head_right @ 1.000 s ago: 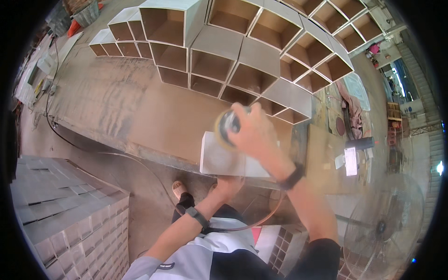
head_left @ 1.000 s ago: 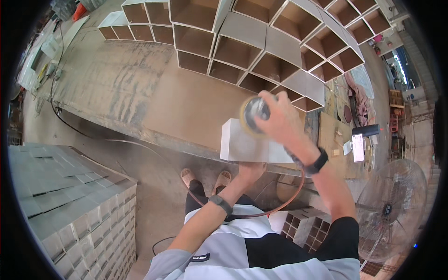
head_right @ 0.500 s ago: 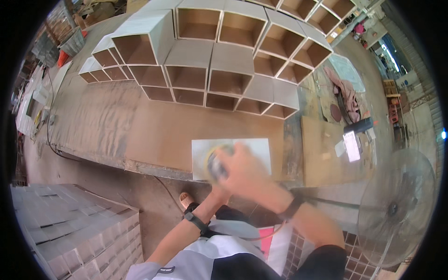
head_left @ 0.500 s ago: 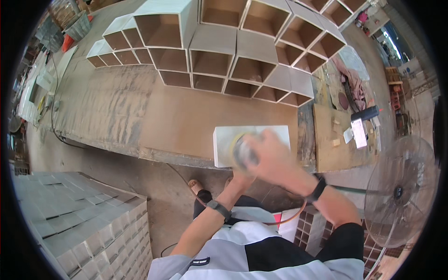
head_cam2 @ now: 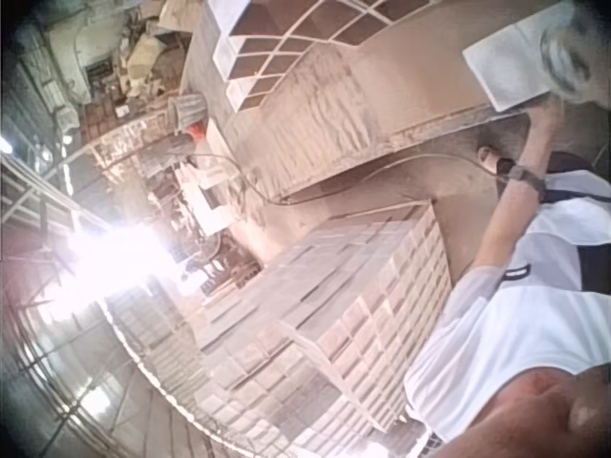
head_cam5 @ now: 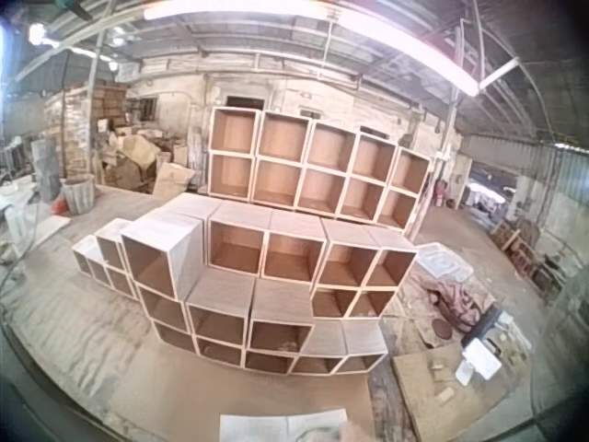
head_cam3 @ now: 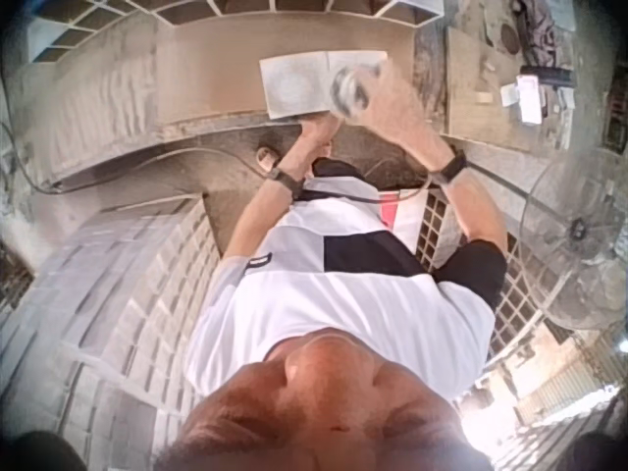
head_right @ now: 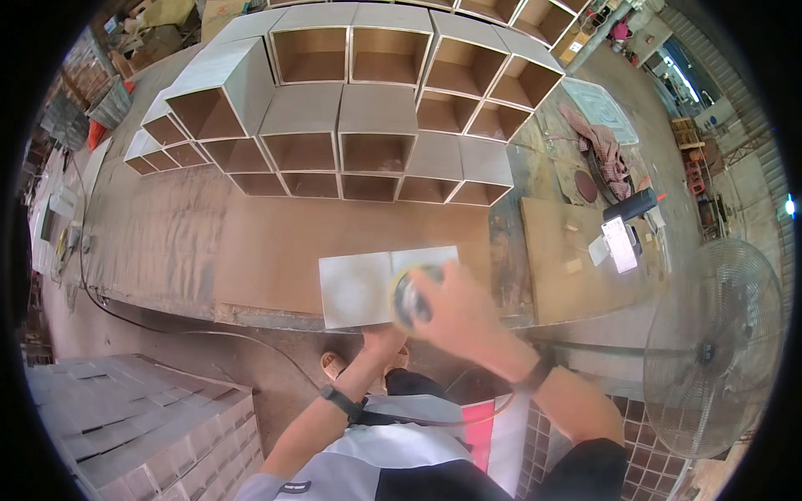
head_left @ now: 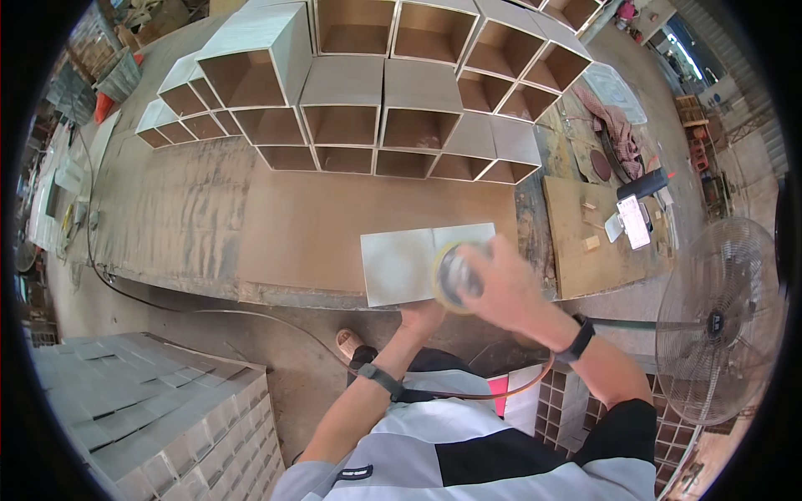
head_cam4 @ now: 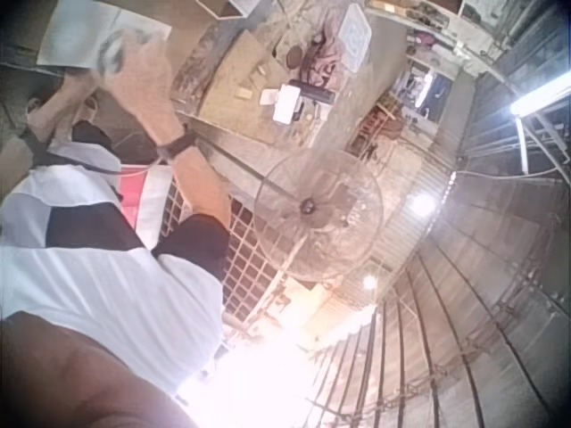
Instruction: The person picks up small white wooden boxes from a large shelving unit and uses a handheld orbital sander to smooth their surfaces. The person repeatedly picks up boxes, sands them, and places them back on the workbench.
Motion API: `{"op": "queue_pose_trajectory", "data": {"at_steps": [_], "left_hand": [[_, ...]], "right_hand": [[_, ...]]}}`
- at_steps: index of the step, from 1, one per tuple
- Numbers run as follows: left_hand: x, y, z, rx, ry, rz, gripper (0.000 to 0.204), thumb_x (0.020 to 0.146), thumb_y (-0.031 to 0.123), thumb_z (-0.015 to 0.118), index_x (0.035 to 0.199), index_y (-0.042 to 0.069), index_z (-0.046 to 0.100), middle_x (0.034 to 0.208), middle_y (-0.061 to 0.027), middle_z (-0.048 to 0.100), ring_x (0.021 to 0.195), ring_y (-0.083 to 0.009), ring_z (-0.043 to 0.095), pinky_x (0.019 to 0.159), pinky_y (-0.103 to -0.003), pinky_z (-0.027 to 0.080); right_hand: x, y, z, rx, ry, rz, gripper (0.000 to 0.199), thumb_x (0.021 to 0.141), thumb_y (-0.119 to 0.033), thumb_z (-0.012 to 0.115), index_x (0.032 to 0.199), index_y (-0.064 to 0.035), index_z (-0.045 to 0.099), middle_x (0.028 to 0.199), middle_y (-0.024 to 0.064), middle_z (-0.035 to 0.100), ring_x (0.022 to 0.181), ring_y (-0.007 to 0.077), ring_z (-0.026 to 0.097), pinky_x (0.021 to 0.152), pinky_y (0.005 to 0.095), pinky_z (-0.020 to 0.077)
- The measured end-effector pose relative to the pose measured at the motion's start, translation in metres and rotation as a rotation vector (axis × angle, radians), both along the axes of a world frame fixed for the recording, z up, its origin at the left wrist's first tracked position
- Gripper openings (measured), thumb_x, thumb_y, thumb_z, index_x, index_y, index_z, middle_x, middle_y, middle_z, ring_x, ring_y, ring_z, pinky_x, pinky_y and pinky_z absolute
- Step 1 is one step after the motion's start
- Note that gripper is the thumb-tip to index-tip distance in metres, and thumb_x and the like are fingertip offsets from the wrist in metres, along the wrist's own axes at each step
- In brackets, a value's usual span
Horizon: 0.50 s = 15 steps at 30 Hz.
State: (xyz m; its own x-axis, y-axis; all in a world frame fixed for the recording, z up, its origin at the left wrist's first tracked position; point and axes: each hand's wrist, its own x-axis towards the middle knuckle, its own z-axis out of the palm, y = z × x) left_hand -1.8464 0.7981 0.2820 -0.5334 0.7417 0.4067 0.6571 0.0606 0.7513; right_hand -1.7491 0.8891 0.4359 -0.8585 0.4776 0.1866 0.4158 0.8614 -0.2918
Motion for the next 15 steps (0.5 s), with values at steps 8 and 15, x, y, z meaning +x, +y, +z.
{"op": "queue_pose_trajectory", "data": {"at_steps": [8,15], "left_hand": [[0.003,-0.004,-0.019,-0.142,0.026,0.012,0.031,0.078,0.017,0.066,0.107,0.005,0.069,0.108,-0.0186,0.066,0.105,-0.0401,0.059,0.095,-0.051,0.044],[0.005,-0.002,-0.019,-0.316,0.065,0.017,0.042,0.081,0.022,0.067,0.12,0.007,0.063,0.118,-0.0166,0.063,0.112,-0.0376,0.057,0.098,-0.049,0.043]], "right_hand": [[-0.007,0.012,-0.002,0.033,0.068,-0.009,0.038,0.077,-0.025,0.069,0.112,-0.0117,0.061,0.092,0.0242,0.052,0.082,0.0418,0.06,0.069,0.0483,0.0503],[-0.015,0.052,0.001,-0.019,-0.087,-0.229,0.039,0.079,-0.028,0.069,0.113,-0.0123,0.059,0.093,0.0247,0.052,0.082,0.042,0.059,0.07,0.0482,0.0504]]}}
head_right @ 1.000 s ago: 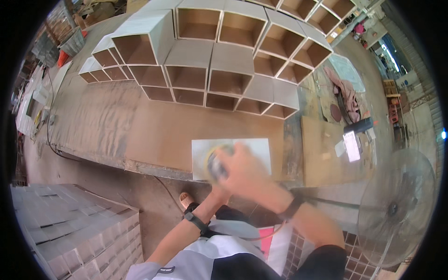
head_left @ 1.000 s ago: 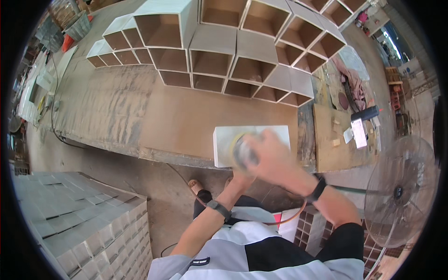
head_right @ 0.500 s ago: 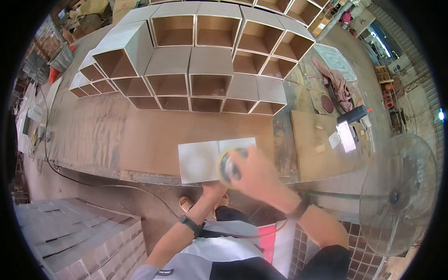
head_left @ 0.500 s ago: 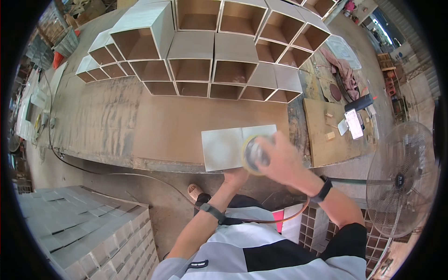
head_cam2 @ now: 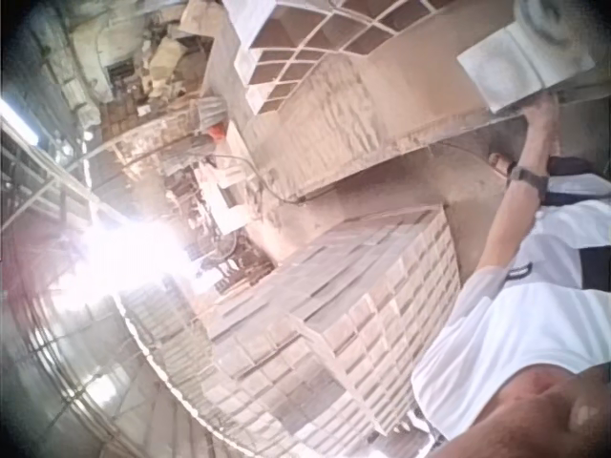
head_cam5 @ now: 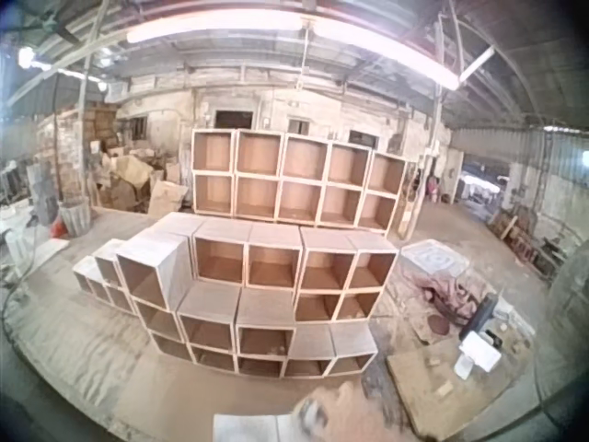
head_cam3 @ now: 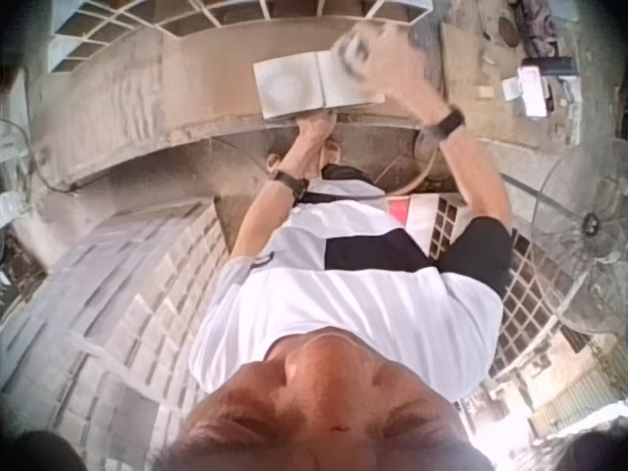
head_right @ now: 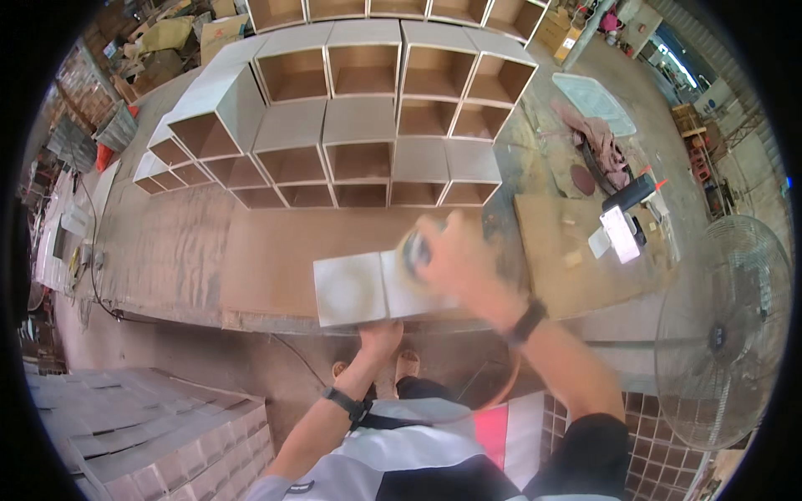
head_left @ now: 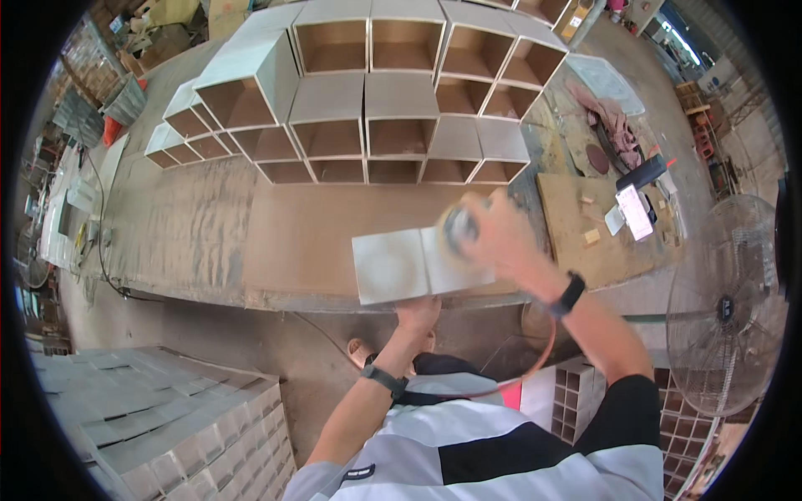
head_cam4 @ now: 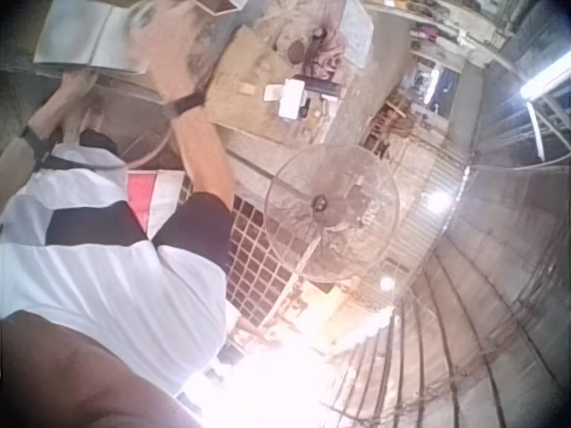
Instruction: The person picks up small white wooden boxes from a large shelving unit and uses a handheld orbital sander to smooth their surfaces. The person repeatedly picks up boxes, sands them, and places them back on the workbench.
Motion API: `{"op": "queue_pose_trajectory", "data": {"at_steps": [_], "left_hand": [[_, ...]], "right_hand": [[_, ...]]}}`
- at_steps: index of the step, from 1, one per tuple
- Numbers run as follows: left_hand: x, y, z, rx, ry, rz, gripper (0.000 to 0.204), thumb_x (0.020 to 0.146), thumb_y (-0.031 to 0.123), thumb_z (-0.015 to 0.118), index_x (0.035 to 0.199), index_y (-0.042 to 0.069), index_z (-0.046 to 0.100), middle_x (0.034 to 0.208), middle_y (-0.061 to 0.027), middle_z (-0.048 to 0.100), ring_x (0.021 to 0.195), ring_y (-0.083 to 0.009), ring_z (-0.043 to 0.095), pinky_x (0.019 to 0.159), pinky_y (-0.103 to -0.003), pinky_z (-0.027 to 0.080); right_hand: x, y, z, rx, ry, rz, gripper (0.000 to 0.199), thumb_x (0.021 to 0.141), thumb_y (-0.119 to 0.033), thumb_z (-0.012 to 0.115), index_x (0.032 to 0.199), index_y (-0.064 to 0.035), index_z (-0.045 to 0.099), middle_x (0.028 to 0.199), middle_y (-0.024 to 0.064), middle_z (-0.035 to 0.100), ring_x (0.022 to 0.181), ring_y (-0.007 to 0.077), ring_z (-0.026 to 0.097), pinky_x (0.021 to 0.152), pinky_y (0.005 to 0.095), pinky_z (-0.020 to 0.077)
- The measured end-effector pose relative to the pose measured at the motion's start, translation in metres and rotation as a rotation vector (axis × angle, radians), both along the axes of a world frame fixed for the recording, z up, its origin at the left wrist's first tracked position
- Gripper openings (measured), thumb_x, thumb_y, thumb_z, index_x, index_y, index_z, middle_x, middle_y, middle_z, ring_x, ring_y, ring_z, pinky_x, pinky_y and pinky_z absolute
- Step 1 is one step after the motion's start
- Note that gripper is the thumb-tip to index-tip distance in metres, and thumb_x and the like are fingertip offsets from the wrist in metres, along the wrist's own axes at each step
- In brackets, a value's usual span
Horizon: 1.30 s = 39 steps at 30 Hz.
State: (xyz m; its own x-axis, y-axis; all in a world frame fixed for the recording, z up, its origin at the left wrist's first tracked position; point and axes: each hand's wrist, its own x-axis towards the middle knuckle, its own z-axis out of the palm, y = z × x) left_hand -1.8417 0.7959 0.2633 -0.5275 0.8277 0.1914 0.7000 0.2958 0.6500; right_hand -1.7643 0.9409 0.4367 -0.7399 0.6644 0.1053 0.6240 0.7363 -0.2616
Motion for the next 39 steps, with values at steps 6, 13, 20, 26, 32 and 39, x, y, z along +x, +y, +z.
{"op": "queue_pose_trajectory", "data": {"at_steps": [6,13,20,26,32,39], "left_hand": [[0.0,-0.011,-0.031,-0.136,0.129,-0.045,0.031,0.086,0.025,0.062,0.101,0.0,0.07,0.1,-0.0224,0.068,0.098,-0.0402,0.063,0.092,-0.048,0.047],[-0.008,-0.011,-0.009,-0.467,0.067,-0.092,0.04,0.095,0.04,0.051,0.094,0.006,0.072,0.094,-0.0188,0.07,0.084,-0.0363,0.069,0.075,-0.049,0.055],[-0.016,-0.009,0.05,0.249,-0.468,0.069,0.028,0.094,0.019,0.055,0.111,-0.002,0.065,0.111,-0.0139,0.068,0.098,-0.0296,0.065,0.089,-0.044,0.051],[-0.033,0.005,0.062,0.669,-1.939,0.081,0.034,0.095,0.014,0.05,0.126,-0.001,0.053,0.125,-0.0133,0.06,0.116,-0.0272,0.059,0.09,-0.044,0.056],[-0.054,0.006,-0.041,0.875,-2.516,-0.222,0.039,0.096,0.02,0.049,0.128,-0.002,0.054,0.132,-0.0156,0.059,0.123,-0.0306,0.055,0.104,-0.052,0.046],[-0.063,-0.041,-0.031,0.554,-2.576,-0.128,0.044,0.098,0.034,0.053,0.124,-0.002,0.055,0.114,-0.0129,0.063,0.099,-0.0216,0.061,0.083,-0.037,0.056]], "right_hand": [[-0.001,0.003,-0.002,-0.026,0.069,0.078,0.042,0.077,-0.029,0.069,0.115,-0.0135,0.061,0.097,0.0267,0.054,0.09,0.0442,0.06,0.076,0.0509,0.0513],[0.056,0.027,-0.02,-0.042,0.202,-0.368,0.05,0.077,-0.032,0.071,0.124,-0.0169,0.057,0.107,0.0236,0.056,0.099,0.0423,0.06,0.085,0.0482,0.0506],[0.144,-0.017,-0.057,-0.194,0.61,-0.629,0.06,0.073,-0.032,0.076,0.127,-0.0164,0.054,0.11,0.0209,0.054,0.1,0.04,0.058,0.088,0.0468,0.0496],[0.165,-0.027,-0.043,-0.218,0.566,-0.734,0.057,0.075,-0.028,0.077,0.125,-0.0111,0.056,0.11,0.0197,0.059,0.104,0.0379,0.058,0.09,0.0443,0.0479],[0.153,-0.023,-0.014,-0.204,0.53,-0.637,0.057,0.076,-0.027,0.075,0.127,-0.0106,0.055,0.114,0.0174,0.061,0.107,0.0343,0.06,0.092,0.0419,0.0475],[0.102,-0.007,0.008,-0.134,0.477,-0.423,0.058,0.075,-0.026,0.075,0.127,-0.0092,0.054,0.116,0.014,0.059,0.105,0.0303,0.059,0.094,0.0378,0.0464]]}}
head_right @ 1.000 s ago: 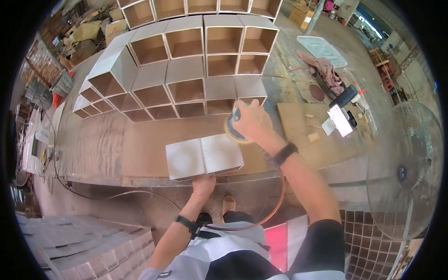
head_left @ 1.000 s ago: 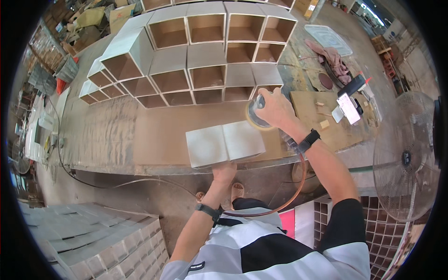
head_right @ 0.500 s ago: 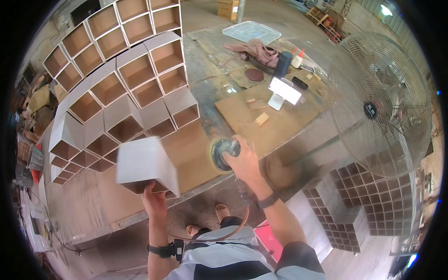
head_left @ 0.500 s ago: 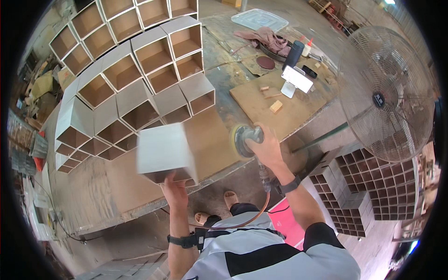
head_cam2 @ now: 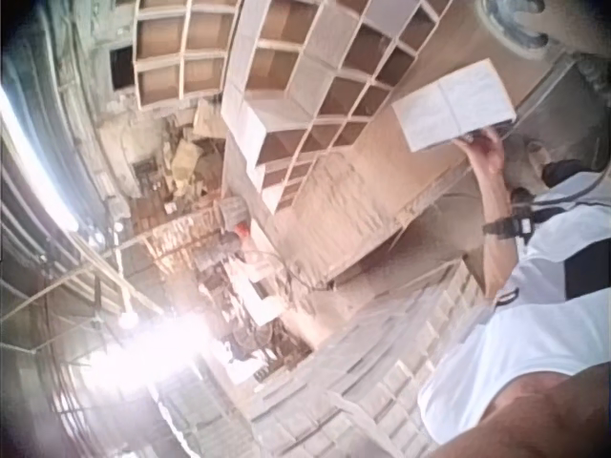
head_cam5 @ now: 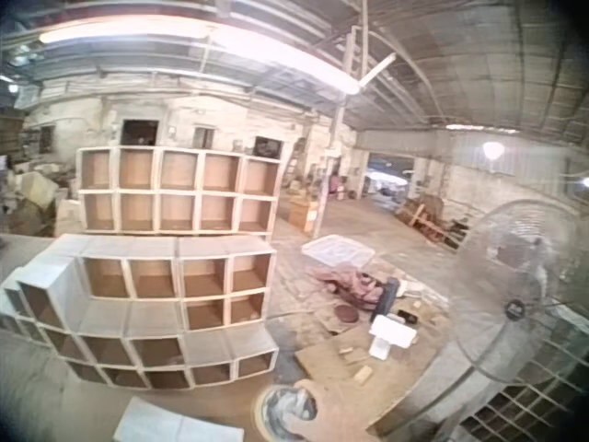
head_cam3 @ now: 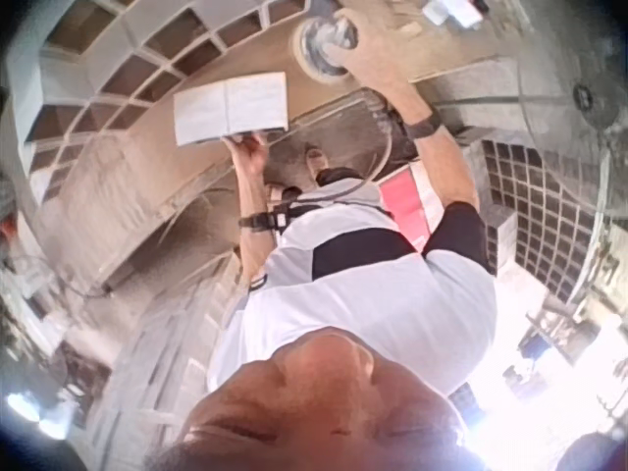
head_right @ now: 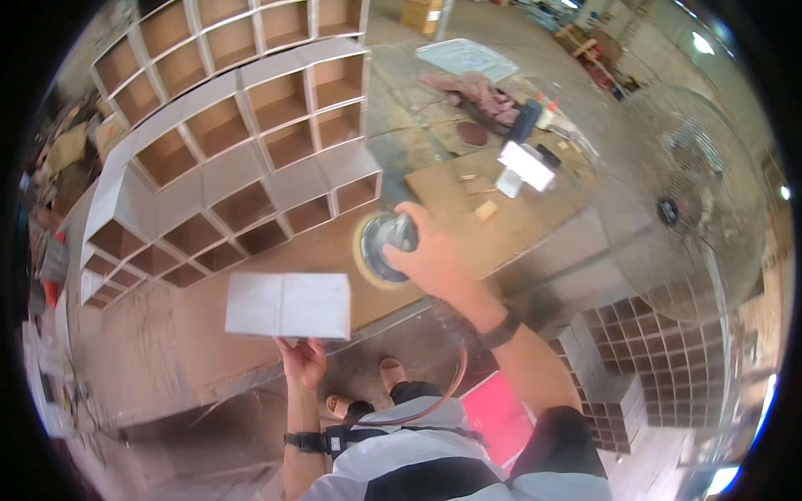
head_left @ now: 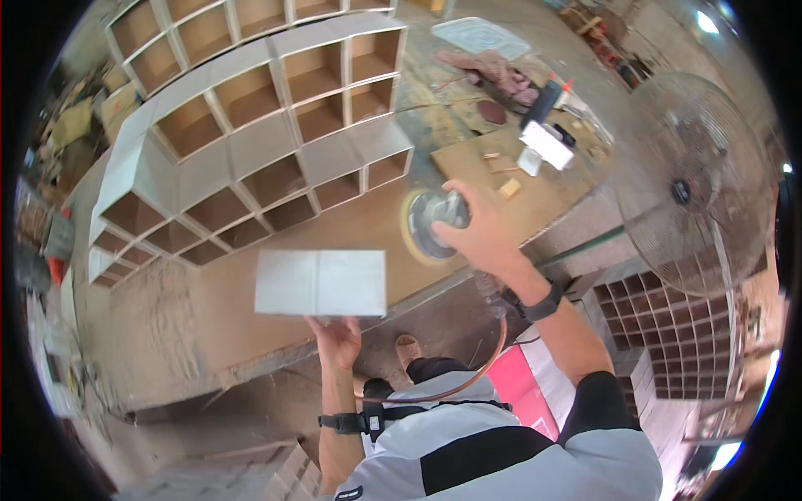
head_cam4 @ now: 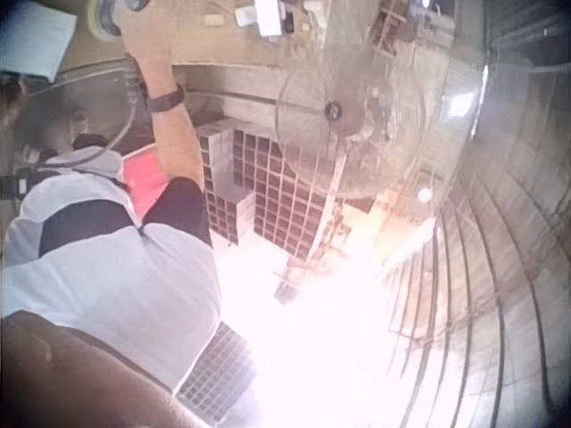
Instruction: The person picks up small white wooden boxes from a large shelving unit and uses a handheld orbital sander to smooth their surfaces. The person repeatedly picks up boxes, sands them, and places them back on the workbench.
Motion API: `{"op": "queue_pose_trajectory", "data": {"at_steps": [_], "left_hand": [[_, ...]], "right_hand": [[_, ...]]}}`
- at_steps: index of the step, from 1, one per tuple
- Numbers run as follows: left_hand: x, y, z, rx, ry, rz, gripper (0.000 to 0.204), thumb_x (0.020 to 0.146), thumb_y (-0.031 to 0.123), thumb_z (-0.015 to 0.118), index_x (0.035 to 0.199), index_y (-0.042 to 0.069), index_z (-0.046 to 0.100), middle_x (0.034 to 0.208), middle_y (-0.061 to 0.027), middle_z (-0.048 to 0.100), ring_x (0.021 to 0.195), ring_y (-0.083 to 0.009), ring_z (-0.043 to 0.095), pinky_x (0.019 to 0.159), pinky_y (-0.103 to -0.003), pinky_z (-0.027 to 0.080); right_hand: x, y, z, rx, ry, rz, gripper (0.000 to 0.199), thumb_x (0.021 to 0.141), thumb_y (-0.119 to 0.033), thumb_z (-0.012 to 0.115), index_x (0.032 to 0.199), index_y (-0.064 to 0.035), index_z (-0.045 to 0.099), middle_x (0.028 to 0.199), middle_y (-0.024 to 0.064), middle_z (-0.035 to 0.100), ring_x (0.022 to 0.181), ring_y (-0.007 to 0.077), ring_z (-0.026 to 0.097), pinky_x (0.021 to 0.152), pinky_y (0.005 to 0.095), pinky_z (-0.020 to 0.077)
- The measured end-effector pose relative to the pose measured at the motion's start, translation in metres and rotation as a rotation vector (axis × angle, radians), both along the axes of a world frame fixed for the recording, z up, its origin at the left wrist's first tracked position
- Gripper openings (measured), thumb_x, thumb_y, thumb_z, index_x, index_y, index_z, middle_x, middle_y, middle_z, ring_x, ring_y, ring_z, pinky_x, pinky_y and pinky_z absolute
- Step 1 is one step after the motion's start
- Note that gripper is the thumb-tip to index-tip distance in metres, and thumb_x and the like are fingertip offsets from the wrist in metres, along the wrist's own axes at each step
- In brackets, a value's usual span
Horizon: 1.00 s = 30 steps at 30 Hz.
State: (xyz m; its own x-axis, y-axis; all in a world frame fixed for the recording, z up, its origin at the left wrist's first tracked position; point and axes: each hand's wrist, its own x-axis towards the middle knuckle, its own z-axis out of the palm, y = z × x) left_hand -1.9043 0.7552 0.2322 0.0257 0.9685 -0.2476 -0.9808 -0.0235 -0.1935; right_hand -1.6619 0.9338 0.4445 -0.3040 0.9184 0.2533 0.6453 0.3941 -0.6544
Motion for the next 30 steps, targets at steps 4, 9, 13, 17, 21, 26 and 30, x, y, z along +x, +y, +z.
{"op": "queue_pose_trajectory", "data": {"at_steps": [4,9,13,17,21,26,30], "left_hand": [[-0.025,-0.039,0.064,-0.701,1.259,-0.053,0.05,0.091,0.031,0.067,0.124,-0.003,0.055,0.108,-0.0154,0.063,0.092,-0.0183,0.061,0.077,-0.029,0.053],[-0.01,-0.001,0.063,-0.532,2.16,0.031,0.065,0.077,0.019,0.079,0.128,-0.006,0.049,0.125,-0.0259,0.057,0.115,-0.0355,0.057,0.097,-0.045,0.044],[-0.008,0.02,0.028,-0.478,2.217,-0.067,0.055,0.078,0.015,0.075,0.126,-0.001,0.054,0.119,-0.0213,0.062,0.113,-0.0331,0.06,0.094,-0.043,0.046],[0.002,0.032,0.048,-0.497,1.911,0.46,0.046,0.074,0.009,0.073,0.119,0.004,0.062,0.112,-0.0193,0.066,0.108,-0.0392,0.061,0.09,-0.045,0.049],[-0.004,0.021,0.025,-0.406,2.352,0.231,0.032,0.079,0.012,0.071,0.11,0.007,0.066,0.105,-0.0183,0.068,0.105,-0.0383,0.062,0.085,-0.045,0.051],[-0.004,0.016,-0.013,-0.343,2.348,0.217,0.038,0.078,0.016,0.074,0.113,0.007,0.066,0.106,-0.018,0.067,0.11,-0.0339,0.062,0.089,-0.041,0.051],[0.003,0.026,-0.011,-0.311,1.856,0.378,0.039,0.078,0.013,0.075,0.115,0.006,0.065,0.11,-0.0156,0.068,0.108,-0.0302,0.063,0.088,-0.039,0.052]], "right_hand": [[-0.03,-0.008,0.029,-0.004,0.022,0.089,0.057,0.075,-0.025,0.075,0.126,-0.013,0.055,0.111,0.013,0.056,0.1,0.0299,0.058,0.089,0.039,0.0479],[-0.107,-0.023,0.049,0.053,-0.096,0.346,0.054,0.075,-0.022,0.074,0.125,-0.0139,0.056,0.102,0.0118,0.053,0.095,0.029,0.059,0.084,0.0382,0.049],[-0.166,-0.039,0.031,0.137,-0.173,0.558,0.05,0.075,-0.025,0.073,0.122,-0.0157,0.057,0.1,0.0165,0.052,0.091,0.036,0.06,0.075,0.0429,0.0526],[-0.204,-0.061,-0.002,0.121,-0.315,0.74,0.051,0.074,-0.024,0.071,0.122,-0.0146,0.056,0.099,0.0207,0.05,0.092,0.0397,0.059,0.073,0.0473,0.0535],[-0.227,-0.047,-0.014,0.221,-0.364,0.66,0.039,0.077,-0.024,0.067,0.113,-0.0116,0.059,0.1,0.022,0.05,0.089,0.0394,0.058,0.066,0.0479,0.0538],[-0.238,-0.046,0.009,0.101,-0.39,0.601,0.034,0.078,-0.022,0.066,0.109,-0.0091,0.06,0.097,0.0232,0.052,0.086,0.0393,0.059,0.07,0.048,0.054],[-0.237,-0.056,-0.022,0.234,-0.242,0.703,0.037,0.075,-0.019,0.068,0.109,-0.0075,0.061,0.097,0.0245,0.052,0.086,0.0391,0.06,0.065,0.0469,0.0541]]}}
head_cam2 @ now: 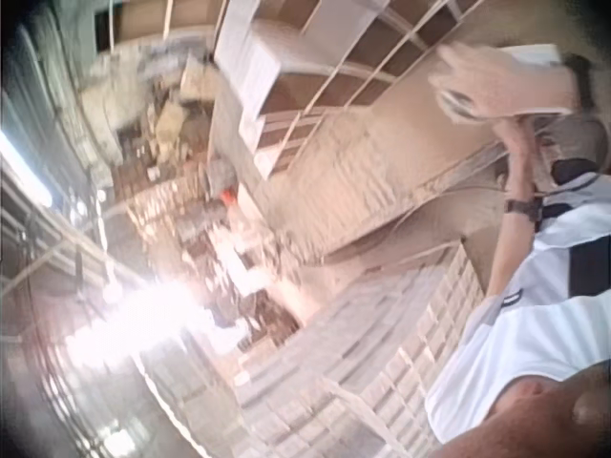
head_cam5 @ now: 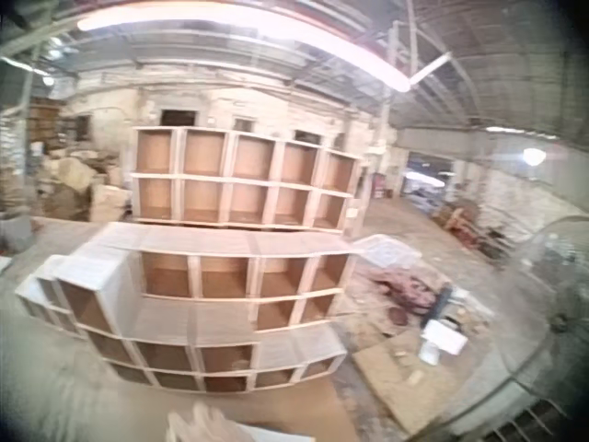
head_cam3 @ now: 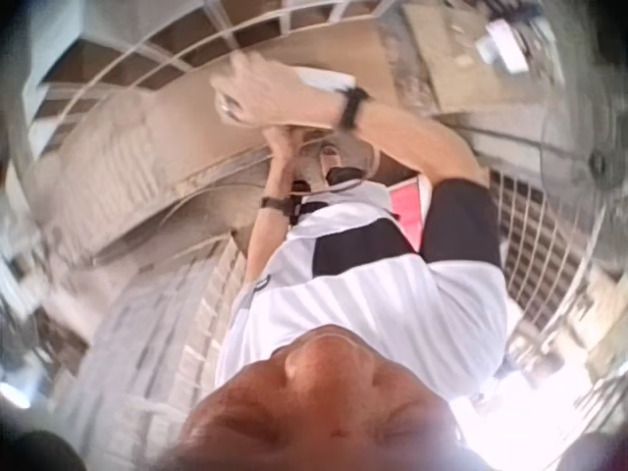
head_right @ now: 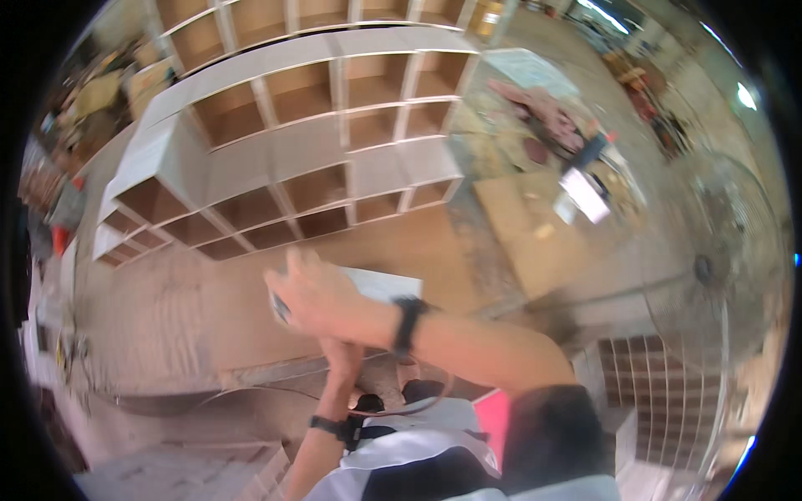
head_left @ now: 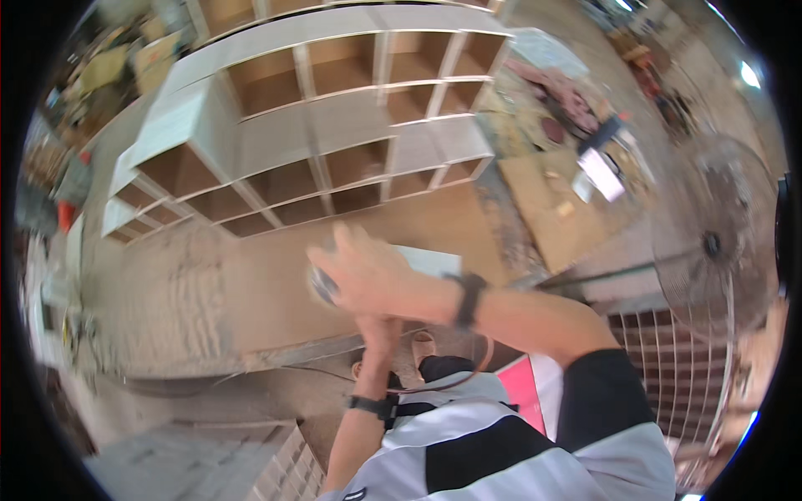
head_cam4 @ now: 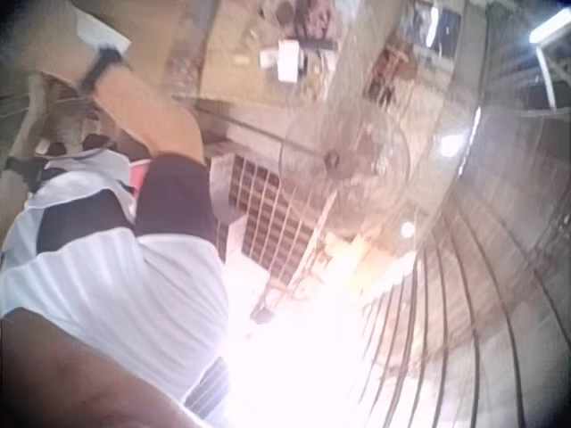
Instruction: The person picks up small white wooden boxes from a large shelving unit and uses a handheld orbital sander to smooth their surfaces. The person repeatedly picks up boxes, sands them, and places them back on the workbench.
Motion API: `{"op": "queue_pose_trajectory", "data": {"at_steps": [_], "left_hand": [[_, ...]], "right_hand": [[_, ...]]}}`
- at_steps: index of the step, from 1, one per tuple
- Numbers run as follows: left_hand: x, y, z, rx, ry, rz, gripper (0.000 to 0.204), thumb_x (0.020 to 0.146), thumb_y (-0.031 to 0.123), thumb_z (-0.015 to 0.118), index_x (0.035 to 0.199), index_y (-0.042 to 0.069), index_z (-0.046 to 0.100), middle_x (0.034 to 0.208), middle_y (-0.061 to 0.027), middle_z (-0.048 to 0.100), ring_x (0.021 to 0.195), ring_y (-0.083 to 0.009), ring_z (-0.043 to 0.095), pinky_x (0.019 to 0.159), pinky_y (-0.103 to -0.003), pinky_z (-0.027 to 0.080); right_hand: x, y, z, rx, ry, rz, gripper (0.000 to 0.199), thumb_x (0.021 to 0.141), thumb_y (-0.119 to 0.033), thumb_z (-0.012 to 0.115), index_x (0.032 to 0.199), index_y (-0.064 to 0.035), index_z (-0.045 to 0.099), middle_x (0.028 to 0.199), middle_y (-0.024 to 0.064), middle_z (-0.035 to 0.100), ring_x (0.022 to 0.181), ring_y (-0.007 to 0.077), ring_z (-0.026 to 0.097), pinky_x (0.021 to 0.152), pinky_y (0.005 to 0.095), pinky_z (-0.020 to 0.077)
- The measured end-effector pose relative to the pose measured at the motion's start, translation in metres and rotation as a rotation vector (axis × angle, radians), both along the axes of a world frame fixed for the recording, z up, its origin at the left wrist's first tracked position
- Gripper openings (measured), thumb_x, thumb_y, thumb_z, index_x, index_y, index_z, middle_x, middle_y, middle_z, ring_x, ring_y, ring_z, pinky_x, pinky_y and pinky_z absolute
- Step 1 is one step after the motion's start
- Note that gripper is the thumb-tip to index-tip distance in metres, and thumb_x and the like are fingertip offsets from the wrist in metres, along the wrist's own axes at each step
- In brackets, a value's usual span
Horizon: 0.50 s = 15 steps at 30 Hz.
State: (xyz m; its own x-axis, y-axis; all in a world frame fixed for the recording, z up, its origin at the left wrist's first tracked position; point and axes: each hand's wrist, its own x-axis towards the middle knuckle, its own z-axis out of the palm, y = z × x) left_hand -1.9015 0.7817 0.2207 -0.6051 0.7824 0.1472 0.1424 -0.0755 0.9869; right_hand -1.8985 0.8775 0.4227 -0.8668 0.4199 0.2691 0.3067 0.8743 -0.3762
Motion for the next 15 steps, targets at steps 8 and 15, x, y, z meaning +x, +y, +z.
{"op": "queue_pose_trajectory", "data": {"at_steps": [8,15], "left_hand": [[-0.001,0.013,0.045,0.19,-0.181,0.001,0.035,0.085,0.016,0.068,0.117,0.005,0.062,0.113,-0.0121,0.065,0.103,-0.0258,0.064,0.085,-0.038,0.052],[-0.002,0.011,0.024,-0.007,0.199,0.1,0.027,0.081,0.007,0.064,0.107,0.0,0.065,0.102,-0.0172,0.068,0.097,-0.0357,0.065,0.081,-0.041,0.053]], "right_hand": [[0.014,0.0,0.002,-0.032,-0.032,-0.049,0.033,0.072,-0.016,0.068,0.101,-0.0023,0.059,0.097,0.0244,0.05,0.086,0.0397,0.058,0.062,0.0455,0.0539],[0.065,-0.005,-0.001,-0.055,-0.119,-0.099,0.041,0.077,-0.024,0.07,0.113,-0.0078,0.058,0.1,0.0241,0.051,0.085,0.0398,0.059,0.066,0.0468,0.0535]]}}
